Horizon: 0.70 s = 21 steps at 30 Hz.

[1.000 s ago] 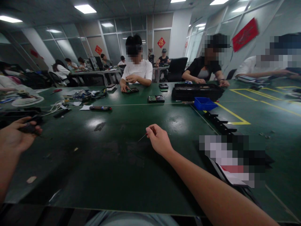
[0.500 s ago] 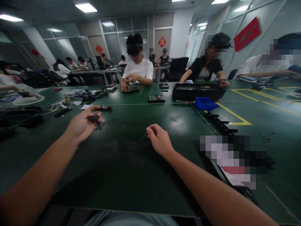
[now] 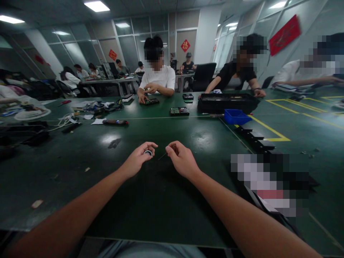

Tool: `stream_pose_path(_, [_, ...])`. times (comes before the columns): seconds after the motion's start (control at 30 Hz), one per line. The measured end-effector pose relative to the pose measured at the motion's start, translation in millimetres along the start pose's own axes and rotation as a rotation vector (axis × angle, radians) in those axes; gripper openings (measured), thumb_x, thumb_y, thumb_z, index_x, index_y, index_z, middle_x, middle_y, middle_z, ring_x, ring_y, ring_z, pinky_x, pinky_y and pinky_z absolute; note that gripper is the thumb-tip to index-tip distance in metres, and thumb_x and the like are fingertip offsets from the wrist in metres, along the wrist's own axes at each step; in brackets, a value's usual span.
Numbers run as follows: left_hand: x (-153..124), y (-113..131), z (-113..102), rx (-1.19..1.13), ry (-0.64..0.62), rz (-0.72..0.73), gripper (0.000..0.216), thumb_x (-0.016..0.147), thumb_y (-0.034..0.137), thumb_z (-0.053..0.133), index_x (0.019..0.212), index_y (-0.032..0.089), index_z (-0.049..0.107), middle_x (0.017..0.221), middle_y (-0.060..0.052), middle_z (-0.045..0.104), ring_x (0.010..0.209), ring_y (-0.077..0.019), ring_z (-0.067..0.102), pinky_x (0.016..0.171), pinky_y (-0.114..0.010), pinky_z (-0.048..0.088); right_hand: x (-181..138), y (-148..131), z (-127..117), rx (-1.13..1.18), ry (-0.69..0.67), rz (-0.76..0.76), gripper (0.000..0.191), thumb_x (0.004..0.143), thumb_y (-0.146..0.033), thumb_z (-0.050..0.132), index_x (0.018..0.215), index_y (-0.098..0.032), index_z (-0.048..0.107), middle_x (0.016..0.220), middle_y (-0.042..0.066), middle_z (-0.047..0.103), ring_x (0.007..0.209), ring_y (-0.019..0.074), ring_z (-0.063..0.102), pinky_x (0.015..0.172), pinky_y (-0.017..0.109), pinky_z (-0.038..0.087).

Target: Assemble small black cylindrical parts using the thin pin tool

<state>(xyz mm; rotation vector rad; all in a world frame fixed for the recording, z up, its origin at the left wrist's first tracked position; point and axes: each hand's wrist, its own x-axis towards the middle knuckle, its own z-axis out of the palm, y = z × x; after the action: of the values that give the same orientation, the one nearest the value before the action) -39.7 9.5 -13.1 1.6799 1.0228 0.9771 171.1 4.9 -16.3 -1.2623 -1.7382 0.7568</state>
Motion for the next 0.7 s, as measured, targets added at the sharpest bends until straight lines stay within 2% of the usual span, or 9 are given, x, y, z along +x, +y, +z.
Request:
stream_pose_path(0.1, [-4, -5, -3, 0.309, -0.069, 0.066, 0.061, 0.070, 0.003, 0.056, 0.129, 0.019, 0.052, 0.110, -0.007, 0.060, 0.102, -0.0224, 0.058, 0.093, -0.039, 0.044, -1, -4, -1, -0.044, -0.011, -0.035, 0.018, 0.095, -0.035, 0.053, 0.093, -0.022, 0.065, 0.080, 0.002, 0.070, 0.073, 0.0182, 0.065, 0.067, 0.031, 0.046])
stream_pose_path(0.2, [-4, -9, -6, 0.465, -0.063, 0.097, 0.055, 0.076, 0.001, 0.052, 0.128, 0.018, 0.052, 0.116, -0.008, 0.061, 0.109, -0.0226, 0.058, 0.098, -0.039, 0.045, -3, -7, -2, -0.069, 0.015, -0.045, 0.022, 0.094, -0.039, 0.055, 0.085, -0.022, 0.067, 0.071, 0.000, 0.066, 0.065, 0.0169, 0.060, 0.062, 0.031, 0.043])
stream_pose_path(0.3, [-1, -13, -9, 0.525, -0.077, 0.095, 0.035, 0.086, 0.009, 0.056, 0.119, 0.019, 0.060, 0.115, -0.008, 0.065, 0.109, -0.0236, 0.061, 0.098, -0.040, 0.047, -5, -8, -4, -0.016, 0.051, -0.061, 0.026, 0.093, -0.043, 0.057, 0.082, -0.022, 0.067, 0.068, 0.000, 0.064, 0.061, 0.0160, 0.057, 0.060, 0.031, 0.041])
stream_pose_path(0.37, [1, -16, -11, 0.563, -0.094, 0.135, 0.030, 0.087, 0.011, 0.061, 0.115, 0.020, 0.064, 0.118, -0.007, 0.067, 0.113, -0.0243, 0.060, 0.102, -0.042, 0.045, -6, -8, -5, 0.068, 0.090, -0.076, 0.024, 0.093, -0.042, 0.058, 0.084, -0.021, 0.066, 0.069, 0.000, 0.064, 0.061, 0.0158, 0.057, 0.059, 0.030, 0.043])
stream_pose_path(0.47, [3, -20, -13, 0.567, -0.082, 0.192, 0.034, 0.087, 0.010, 0.064, 0.118, 0.023, 0.067, 0.124, -0.005, 0.066, 0.119, -0.0231, 0.059, 0.109, -0.042, 0.042, -7, -9, -7, 0.193, 0.179, -0.097, 0.022, 0.093, -0.040, 0.057, 0.084, -0.021, 0.065, 0.067, -0.001, 0.062, 0.061, 0.0154, 0.057, 0.059, 0.030, 0.044])
stream_pose_path(0.57, [3, -20, -13, 0.553, -0.032, 0.149, 0.040, 0.087, 0.012, 0.066, 0.126, 0.022, 0.064, 0.126, -0.006, 0.066, 0.118, -0.0234, 0.060, 0.108, -0.043, 0.044, -7, -9, -8, 0.261, 0.231, -0.119, 0.020, 0.093, -0.039, 0.058, 0.090, -0.021, 0.066, 0.071, 0.001, 0.066, 0.066, 0.0163, 0.061, 0.063, 0.031, 0.048])
stream_pose_path(0.7, [3, -18, -13, 0.568, -0.003, 0.116, 0.038, 0.087, 0.016, 0.069, 0.125, 0.021, 0.066, 0.121, -0.007, 0.069, 0.115, -0.0248, 0.061, 0.105, -0.043, 0.045, -5, -6, -3, 0.244, 0.169, -0.081, 0.022, 0.091, -0.040, 0.060, 0.098, -0.020, 0.067, 0.083, 0.005, 0.073, 0.077, 0.0200, 0.070, 0.073, 0.035, 0.054])
